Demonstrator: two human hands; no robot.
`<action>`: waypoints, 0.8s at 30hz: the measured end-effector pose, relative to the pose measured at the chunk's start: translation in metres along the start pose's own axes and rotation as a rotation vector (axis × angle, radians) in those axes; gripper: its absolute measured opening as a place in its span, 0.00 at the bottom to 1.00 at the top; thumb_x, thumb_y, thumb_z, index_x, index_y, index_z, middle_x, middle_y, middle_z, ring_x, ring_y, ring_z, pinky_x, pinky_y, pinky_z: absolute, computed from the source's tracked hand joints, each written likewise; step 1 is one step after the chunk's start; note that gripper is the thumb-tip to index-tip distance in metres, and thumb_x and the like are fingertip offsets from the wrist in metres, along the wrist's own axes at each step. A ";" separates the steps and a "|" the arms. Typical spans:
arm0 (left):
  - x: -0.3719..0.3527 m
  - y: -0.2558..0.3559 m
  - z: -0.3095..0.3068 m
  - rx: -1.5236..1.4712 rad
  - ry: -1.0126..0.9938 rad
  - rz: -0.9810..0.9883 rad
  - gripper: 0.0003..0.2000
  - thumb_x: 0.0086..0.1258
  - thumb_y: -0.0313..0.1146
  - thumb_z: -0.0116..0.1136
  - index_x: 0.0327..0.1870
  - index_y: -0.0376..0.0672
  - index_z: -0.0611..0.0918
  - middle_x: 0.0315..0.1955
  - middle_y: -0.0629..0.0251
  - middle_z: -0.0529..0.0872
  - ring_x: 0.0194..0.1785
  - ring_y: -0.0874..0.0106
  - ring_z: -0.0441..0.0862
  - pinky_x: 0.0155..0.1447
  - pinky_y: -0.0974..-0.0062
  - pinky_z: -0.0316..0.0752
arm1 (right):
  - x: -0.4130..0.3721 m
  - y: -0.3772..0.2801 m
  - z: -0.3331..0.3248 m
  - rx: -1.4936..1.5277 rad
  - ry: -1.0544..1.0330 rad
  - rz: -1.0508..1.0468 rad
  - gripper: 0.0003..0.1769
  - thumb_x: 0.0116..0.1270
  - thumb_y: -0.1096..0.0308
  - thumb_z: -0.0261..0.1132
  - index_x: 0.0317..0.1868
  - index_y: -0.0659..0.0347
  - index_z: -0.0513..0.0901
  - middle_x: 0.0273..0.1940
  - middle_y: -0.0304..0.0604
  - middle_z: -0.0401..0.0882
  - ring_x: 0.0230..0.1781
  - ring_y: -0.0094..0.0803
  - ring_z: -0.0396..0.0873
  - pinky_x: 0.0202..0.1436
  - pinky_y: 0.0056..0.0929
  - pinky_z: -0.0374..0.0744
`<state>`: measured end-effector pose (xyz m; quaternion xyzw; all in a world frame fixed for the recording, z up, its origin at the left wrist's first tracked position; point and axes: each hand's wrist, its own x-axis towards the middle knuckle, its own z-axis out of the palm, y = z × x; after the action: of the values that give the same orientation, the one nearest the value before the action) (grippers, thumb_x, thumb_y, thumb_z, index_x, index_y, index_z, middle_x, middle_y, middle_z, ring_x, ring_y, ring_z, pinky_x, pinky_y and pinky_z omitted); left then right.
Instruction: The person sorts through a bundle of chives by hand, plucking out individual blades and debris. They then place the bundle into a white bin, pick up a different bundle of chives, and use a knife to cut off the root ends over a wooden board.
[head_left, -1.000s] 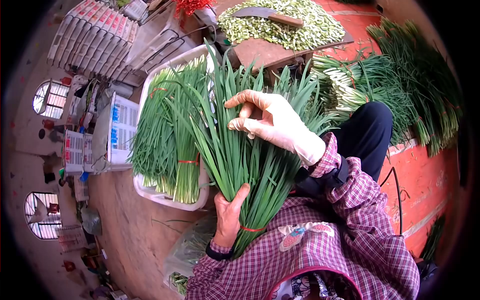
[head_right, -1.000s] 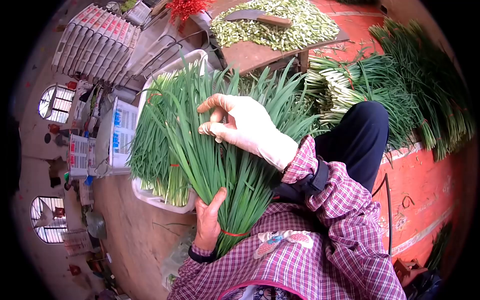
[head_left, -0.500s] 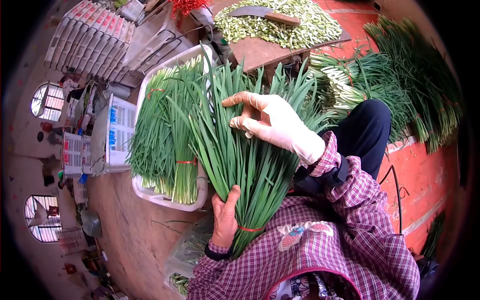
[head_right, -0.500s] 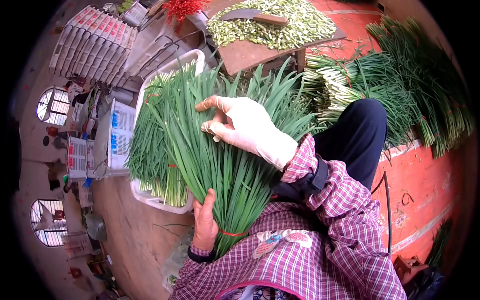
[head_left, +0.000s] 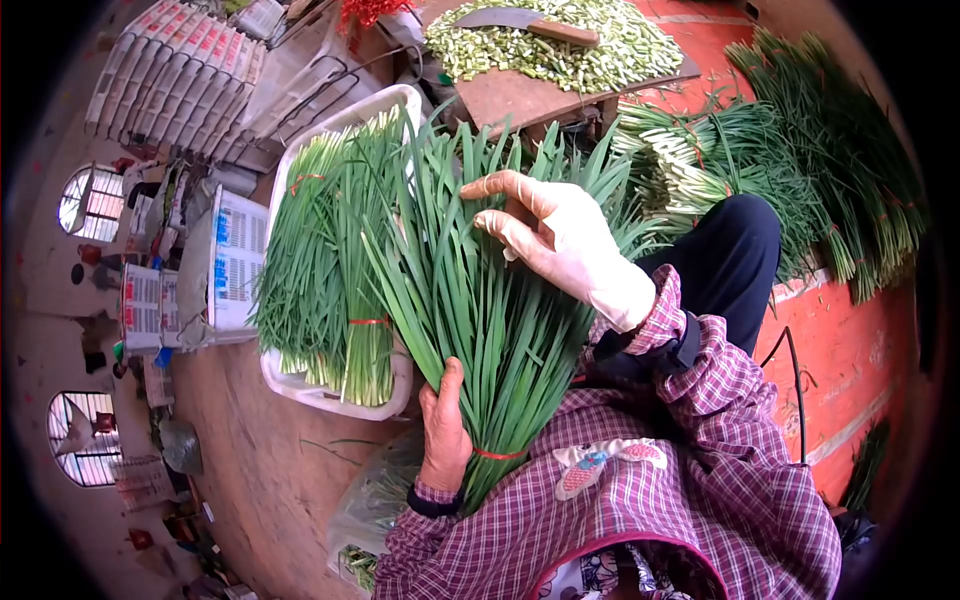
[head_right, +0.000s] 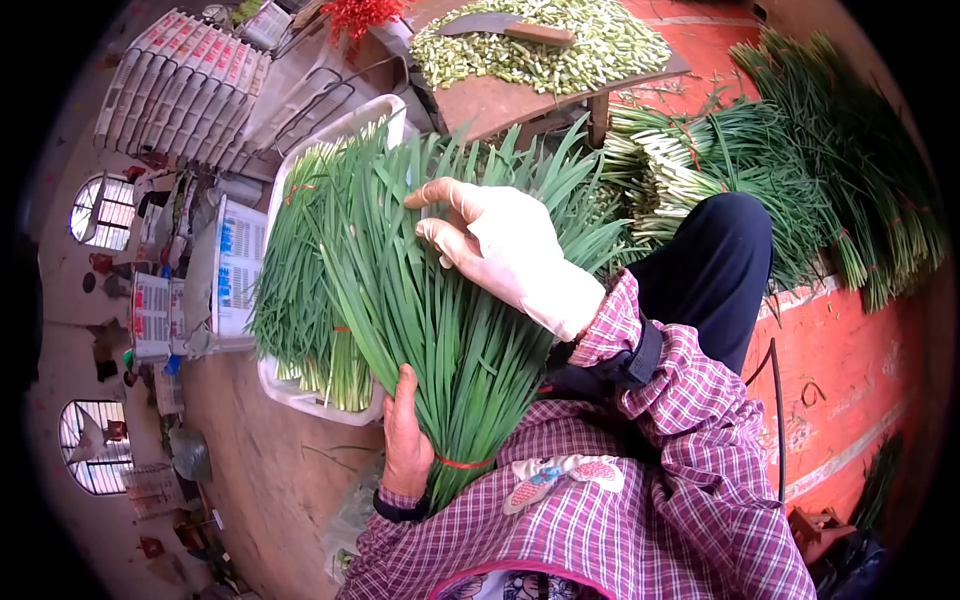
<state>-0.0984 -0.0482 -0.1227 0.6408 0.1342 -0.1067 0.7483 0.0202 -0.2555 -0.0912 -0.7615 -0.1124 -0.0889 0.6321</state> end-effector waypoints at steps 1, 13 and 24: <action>0.001 -0.002 -0.001 0.060 0.028 0.015 0.21 0.80 0.42 0.46 0.61 0.33 0.74 0.53 0.62 0.81 0.53 0.74 0.80 0.57 0.73 0.76 | -0.002 -0.002 -0.003 0.024 0.044 0.002 0.12 0.69 0.63 0.65 0.50 0.54 0.83 0.22 0.38 0.81 0.22 0.24 0.81 0.29 0.25 0.77; 0.001 -0.005 -0.001 -0.007 0.080 -0.014 0.21 0.77 0.41 0.53 0.62 0.34 0.73 0.54 0.63 0.81 0.53 0.73 0.80 0.56 0.74 0.76 | -0.017 0.001 -0.005 0.372 0.070 0.131 0.09 0.71 0.69 0.62 0.46 0.66 0.83 0.30 0.35 0.81 0.24 0.17 0.74 0.31 0.19 0.75; 0.000 0.001 0.005 0.057 -0.015 0.103 0.16 0.76 0.36 0.53 0.56 0.35 0.78 0.47 0.65 0.83 0.48 0.77 0.79 0.53 0.76 0.73 | -0.005 0.019 0.014 0.243 0.027 0.070 0.09 0.67 0.67 0.64 0.38 0.64 0.85 0.25 0.36 0.83 0.22 0.17 0.79 0.28 0.20 0.76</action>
<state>-0.0977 -0.0534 -0.1212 0.6670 0.0922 -0.0766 0.7354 0.0209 -0.2453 -0.1127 -0.6813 -0.0872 -0.0629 0.7240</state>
